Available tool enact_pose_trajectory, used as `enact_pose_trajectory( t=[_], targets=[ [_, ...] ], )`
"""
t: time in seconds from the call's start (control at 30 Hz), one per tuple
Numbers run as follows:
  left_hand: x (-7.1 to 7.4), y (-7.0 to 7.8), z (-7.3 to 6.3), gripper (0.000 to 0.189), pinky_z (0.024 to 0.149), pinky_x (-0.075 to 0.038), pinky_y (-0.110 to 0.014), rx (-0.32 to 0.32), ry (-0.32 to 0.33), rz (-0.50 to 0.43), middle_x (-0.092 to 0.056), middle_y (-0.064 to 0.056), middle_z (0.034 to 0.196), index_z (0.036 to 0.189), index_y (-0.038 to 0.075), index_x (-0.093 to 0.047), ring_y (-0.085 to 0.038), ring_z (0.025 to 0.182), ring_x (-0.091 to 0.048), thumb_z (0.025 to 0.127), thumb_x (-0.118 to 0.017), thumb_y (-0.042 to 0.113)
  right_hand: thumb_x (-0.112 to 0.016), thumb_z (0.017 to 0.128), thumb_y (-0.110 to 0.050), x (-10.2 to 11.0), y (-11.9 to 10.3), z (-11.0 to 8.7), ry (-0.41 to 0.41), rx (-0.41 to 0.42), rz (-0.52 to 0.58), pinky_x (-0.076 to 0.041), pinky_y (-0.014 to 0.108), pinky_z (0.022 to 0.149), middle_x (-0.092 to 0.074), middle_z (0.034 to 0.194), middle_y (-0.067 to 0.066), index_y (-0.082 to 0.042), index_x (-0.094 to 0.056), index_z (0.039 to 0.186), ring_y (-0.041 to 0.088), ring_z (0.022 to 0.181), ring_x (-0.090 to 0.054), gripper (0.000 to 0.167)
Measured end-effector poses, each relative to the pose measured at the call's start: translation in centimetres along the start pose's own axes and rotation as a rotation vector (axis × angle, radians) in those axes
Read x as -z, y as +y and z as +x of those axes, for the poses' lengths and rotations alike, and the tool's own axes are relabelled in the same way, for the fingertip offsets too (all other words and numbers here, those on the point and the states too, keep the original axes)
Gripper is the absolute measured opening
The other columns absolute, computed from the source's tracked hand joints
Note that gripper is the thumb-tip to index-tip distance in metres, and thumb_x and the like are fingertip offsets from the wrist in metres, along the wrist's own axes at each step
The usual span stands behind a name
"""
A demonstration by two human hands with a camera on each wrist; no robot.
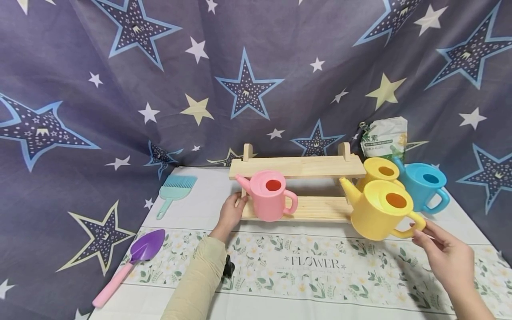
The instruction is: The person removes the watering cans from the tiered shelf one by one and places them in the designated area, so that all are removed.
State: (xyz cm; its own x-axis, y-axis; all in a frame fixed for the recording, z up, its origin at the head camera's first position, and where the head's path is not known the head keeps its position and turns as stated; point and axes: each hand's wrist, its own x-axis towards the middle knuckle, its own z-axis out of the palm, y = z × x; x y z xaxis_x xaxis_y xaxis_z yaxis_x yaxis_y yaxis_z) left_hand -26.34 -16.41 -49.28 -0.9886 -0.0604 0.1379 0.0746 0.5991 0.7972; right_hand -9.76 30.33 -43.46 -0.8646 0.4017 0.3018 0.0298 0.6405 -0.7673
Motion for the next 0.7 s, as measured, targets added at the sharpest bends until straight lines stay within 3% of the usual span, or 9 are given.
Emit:
enact_pose_trajectory(
  t=[0.1, 0.2, 0.7],
  targets=[
    [0.0, 0.0, 0.0, 0.041, 0.109, -0.034, -0.052, 0.007, -0.006, 0.001, -0.055, -0.022, 0.135, 0.129, 0.0, -0.058, -0.038, 0.13, -0.046, 0.102, -0.052, 0.031, -0.063, 0.096, -0.014, 0.3, 0.5, -0.1, 0.024, -0.041, -0.037, -0.044, 0.002, 0.056, -0.072, 0.104, 0.008, -0.002, -0.057, 0.135, -0.024, 0.062, -0.051, 0.04],
    [0.0, 0.1, 0.0, 0.042, 0.109, -0.034, -0.052, 0.025, -0.013, 0.001, -0.054, -0.021, 0.135, 0.13, 0.0, -0.058, -0.037, 0.131, -0.046, 0.102, -0.052, 0.032, -0.06, 0.098, -0.012, 0.7, 1.0, -0.2, 0.038, -0.064, -0.078, -0.042, 0.0, 0.054, -0.062, 0.115, 0.031, 0.0, -0.055, 0.136, -0.028, 0.061, -0.045, 0.04],
    [0.0, 0.2, 0.0, 0.04, 0.107, -0.036, -0.053, 0.02, -0.014, -0.008, -0.056, -0.021, 0.133, 0.128, 0.001, -0.059, -0.037, 0.127, -0.049, 0.102, -0.052, 0.031, -0.055, 0.1, -0.007, 2.2, 3.6, -0.1, 0.088, -0.168, -0.112, -0.038, -0.003, 0.053, -0.056, 0.127, 0.031, -0.001, -0.048, 0.141, -0.031, 0.062, -0.034, 0.042]
  ],
)
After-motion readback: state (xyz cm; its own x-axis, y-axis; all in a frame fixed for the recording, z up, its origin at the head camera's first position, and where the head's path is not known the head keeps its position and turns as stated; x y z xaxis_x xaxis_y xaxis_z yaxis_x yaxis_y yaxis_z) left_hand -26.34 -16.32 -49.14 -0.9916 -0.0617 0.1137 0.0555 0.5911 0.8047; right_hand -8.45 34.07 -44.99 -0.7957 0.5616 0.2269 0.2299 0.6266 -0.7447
